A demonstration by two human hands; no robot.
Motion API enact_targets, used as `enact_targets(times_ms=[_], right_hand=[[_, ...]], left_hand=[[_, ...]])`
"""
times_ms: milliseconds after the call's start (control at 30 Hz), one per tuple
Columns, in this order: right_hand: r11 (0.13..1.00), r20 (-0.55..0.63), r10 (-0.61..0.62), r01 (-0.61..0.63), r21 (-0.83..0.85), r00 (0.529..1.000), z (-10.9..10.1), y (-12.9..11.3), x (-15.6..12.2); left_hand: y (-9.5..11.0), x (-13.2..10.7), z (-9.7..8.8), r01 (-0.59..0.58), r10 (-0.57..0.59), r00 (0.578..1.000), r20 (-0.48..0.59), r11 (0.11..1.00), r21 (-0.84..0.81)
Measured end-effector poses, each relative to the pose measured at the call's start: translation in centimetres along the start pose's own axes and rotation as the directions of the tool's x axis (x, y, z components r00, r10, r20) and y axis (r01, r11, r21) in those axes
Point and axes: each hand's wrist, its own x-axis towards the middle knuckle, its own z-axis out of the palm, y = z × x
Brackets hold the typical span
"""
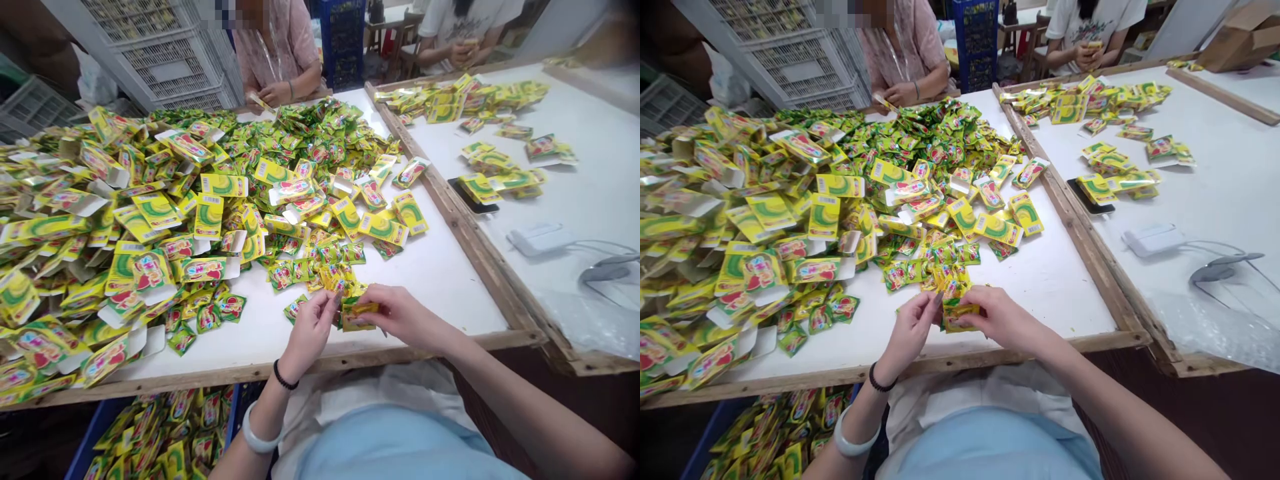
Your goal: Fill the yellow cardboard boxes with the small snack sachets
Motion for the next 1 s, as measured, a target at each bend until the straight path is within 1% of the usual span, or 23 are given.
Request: enact_targets(times_ms=[67,100,167,200,233,267,333,367,433,467,500,533,600,633,667,700,733,767,800,833,867,933,1000], right_hand=[[0.999,-0.05,0.032,-0.034,-0.035,0.998,0.3,0.3,0.3],[0.998,-0.106,0.057,-0.06,-0.021,0.993,0.4,0.6,0.4],[0.996,-0.234,0.085,-0.08,0.03,0.969,0.9,1.2,0.5],[0.995,-0.262,0.088,-0.073,0.068,0.961,1.2,1.4,0.5],[0.991,-0.246,0.093,-0.065,0.119,0.965,1.5,1.6,0.5],[0.981,-0.195,0.102,-0.066,0.182,0.975,1.7,1.7,0.5],[0.951,-0.064,0.117,-0.093,0.293,0.991,2.2,1.8,0.4],[0.949,-0.039,0.117,-0.1,0.299,0.992,2.2,1.8,0.3],[0.976,-0.105,0.103,-0.08,0.202,0.989,1.9,1.9,0.0],[0.99,-0.16,0.087,-0.067,0.126,0.983,1.6,2.1,-0.3],[0.996,-0.2,0.075,-0.064,0.064,0.977,1.2,2.3,-0.5],[0.997,-0.226,0.078,-0.072,0.036,0.971,0.8,2.6,-0.8],[0.99,-0.237,0.127,-0.108,0.092,0.963,0.2,3.3,-1.3],[0.979,-0.233,0.162,-0.127,0.157,0.959,-0.1,3.6,-1.5],[0.963,-0.229,0.193,-0.14,0.231,0.954,-0.2,3.9,-1.7],[0.94,-0.224,0.222,-0.148,0.307,0.949,-0.2,4.1,-1.7],[0.915,-0.219,0.248,-0.154,0.372,0.944,-0.2,4.2,-1.7],[0.89,-0.213,0.27,-0.16,0.426,0.939,-0.2,4.1,-1.7],[0.868,-0.211,0.289,-0.163,0.468,0.934,-0.3,3.8,-1.6],[0.85,-0.216,0.302,-0.16,0.501,0.929,-0.3,3.4,-1.4],[0.837,-0.231,0.305,-0.145,0.528,0.924,-0.5,2.8,-1.2],[0.823,-0.286,0.275,-0.071,0.563,0.918,-0.9,1.3,-0.7],[0.83,-0.361,0.197,0.041,0.556,0.911,-1.3,-0.4,-0.1]], left_hand=[[0.1,-0.3,0.0,0.01,-0.007,0.999,0.039,0.996,-0.084],[0.1,-0.4,0.1,0.013,-0.009,0.999,0.034,0.991,-0.133],[0.0,-0.6,0.5,0.006,-0.011,1.0,-0.023,0.98,-0.201],[-0.1,-0.6,0.8,-0.005,-0.009,0.998,-0.065,0.978,-0.208],[-0.1,-0.6,1.0,-0.021,0.002,0.995,-0.103,0.981,-0.191],[-0.1,-0.5,1.2,-0.048,0.029,0.991,-0.133,0.989,-0.143],[0.1,0.0,0.8,-0.148,0.156,0.974,-0.163,0.987,0.061],[0.3,0.3,0.1,-0.211,0.246,0.954,-0.169,0.956,0.203],[0.7,1.4,-2.4,-0.278,0.415,0.891,-0.184,0.819,0.502],[0.9,2.0,-4.1,-0.261,0.481,0.853,-0.203,0.729,0.633],[1.1,2.8,-6.1,-0.194,0.519,0.824,-0.229,0.638,0.745],[1.3,3.5,-8.2,-0.116,0.542,0.806,-0.236,0.537,0.836],[1.5,5.0,-12.0,0.023,0.518,0.823,-0.231,0.376,0.926],[1.6,5.6,-13.5,0.054,0.489,0.844,-0.22,0.331,0.942],[1.6,6.1,-14.5,0.063,0.463,0.861,-0.209,0.312,0.948],[1.7,6.4,-15.0,0.049,0.449,0.871,-0.199,0.324,0.945],[1.9,6.5,-14.9,0.014,0.45,0.871,-0.195,0.373,0.928],[2.0,6.5,-14.4,-0.04,0.458,0.864,-0.209,0.477,0.878],[2.2,6.2,-13.3,-0.106,0.458,0.857,-0.236,0.605,0.789],[2.4,5.8,-12.0,-0.171,0.438,0.861,-0.261,0.73,0.662],[2.5,5.3,-10.3,-0.222,0.395,0.877,-0.274,0.838,0.499],[2.6,3.9,-6.7,-0.234,0.297,0.93,-0.219,0.934,0.271],[2.7,2.5,-3.3,-0.167,0.179,0.976,-0.128,0.981,0.098]])
